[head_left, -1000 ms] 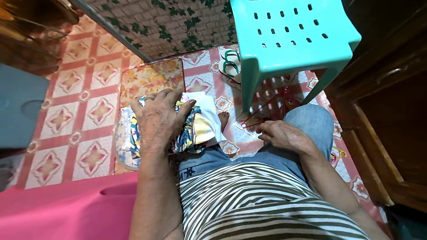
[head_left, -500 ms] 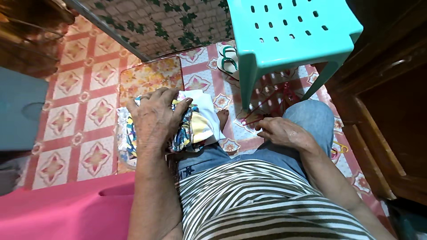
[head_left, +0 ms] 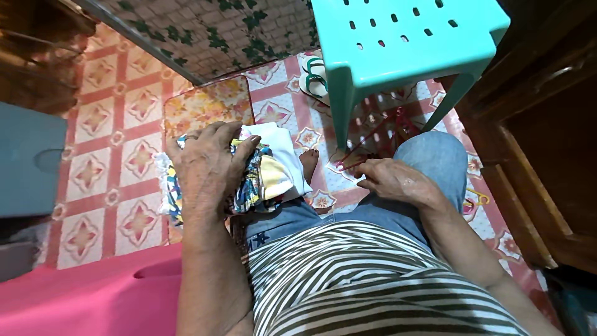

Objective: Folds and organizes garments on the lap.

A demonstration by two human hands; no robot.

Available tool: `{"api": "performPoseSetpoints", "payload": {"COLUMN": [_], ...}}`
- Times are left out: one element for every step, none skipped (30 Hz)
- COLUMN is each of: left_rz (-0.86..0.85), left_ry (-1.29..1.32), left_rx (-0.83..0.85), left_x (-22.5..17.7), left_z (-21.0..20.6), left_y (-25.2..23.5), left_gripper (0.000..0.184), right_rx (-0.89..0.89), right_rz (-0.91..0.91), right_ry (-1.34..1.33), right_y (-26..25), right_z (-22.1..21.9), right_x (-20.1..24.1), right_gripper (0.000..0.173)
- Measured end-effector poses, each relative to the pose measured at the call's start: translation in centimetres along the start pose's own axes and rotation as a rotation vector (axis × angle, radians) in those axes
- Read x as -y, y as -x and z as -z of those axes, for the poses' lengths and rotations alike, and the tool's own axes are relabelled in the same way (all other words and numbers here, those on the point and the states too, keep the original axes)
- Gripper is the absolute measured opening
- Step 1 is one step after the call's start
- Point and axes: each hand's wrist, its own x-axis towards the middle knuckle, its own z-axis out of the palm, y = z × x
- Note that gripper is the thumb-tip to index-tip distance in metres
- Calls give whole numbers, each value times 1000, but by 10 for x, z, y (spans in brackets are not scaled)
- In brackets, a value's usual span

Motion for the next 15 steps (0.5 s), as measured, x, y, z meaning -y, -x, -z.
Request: {"api": "performPoseSetpoints", "payload": {"left_rz": [-1,-1,-1,4,4,5,7,8,10,13,15,19,22,21,16], "left_ry": [-1,-5,-9,-18,-21,-23,-25,-28,-29,-32,-36,-40,-41,-41,-37], "left_rx": [2,4,5,3,0,1,2,3,6,8,11,17,22,21,18], "left_x": [0,0,0,0,0,1,0,0,-1,-2,-2,-2,-1,0,1], "left_z": [0,1,1,1,0,0,0,1,1,2,2,2,2,2,1], "left_y": [0,0,0,-1,-1,-1,-1,-1,-1,-1,-1,-2,-2,-2,-2], "left_gripper": [53,53,54,57,58,58,58,58,57,57,58,58,58,59,59], "right_rx": [-7,-9,-11,-12,-13,-14,-14,-19,-24,-27,-29,-34,-39,-42,-48], "right_rz": [7,12,15,14,12,10,9,14,23,32,40,46,47,48,50], "right_ry": [2,1,-1,-2,-1,-1,1,4,10,17,20,23,25,26,28], "right_y": [1,1,1,2,2,2,2,3,3,3,3,4,4,4,4], "right_z": [-1,-1,-1,-1,0,0,0,0,-1,-1,-2,-2,-2,-3,-3], "right_x": [-1,-1,-1,-1,-1,-1,-1,-1,-2,-3,-3,-3,-3,-3,-3], "right_gripper": [27,27,26,26,25,25,25,25,25,25,24,24,23,23,23]}}
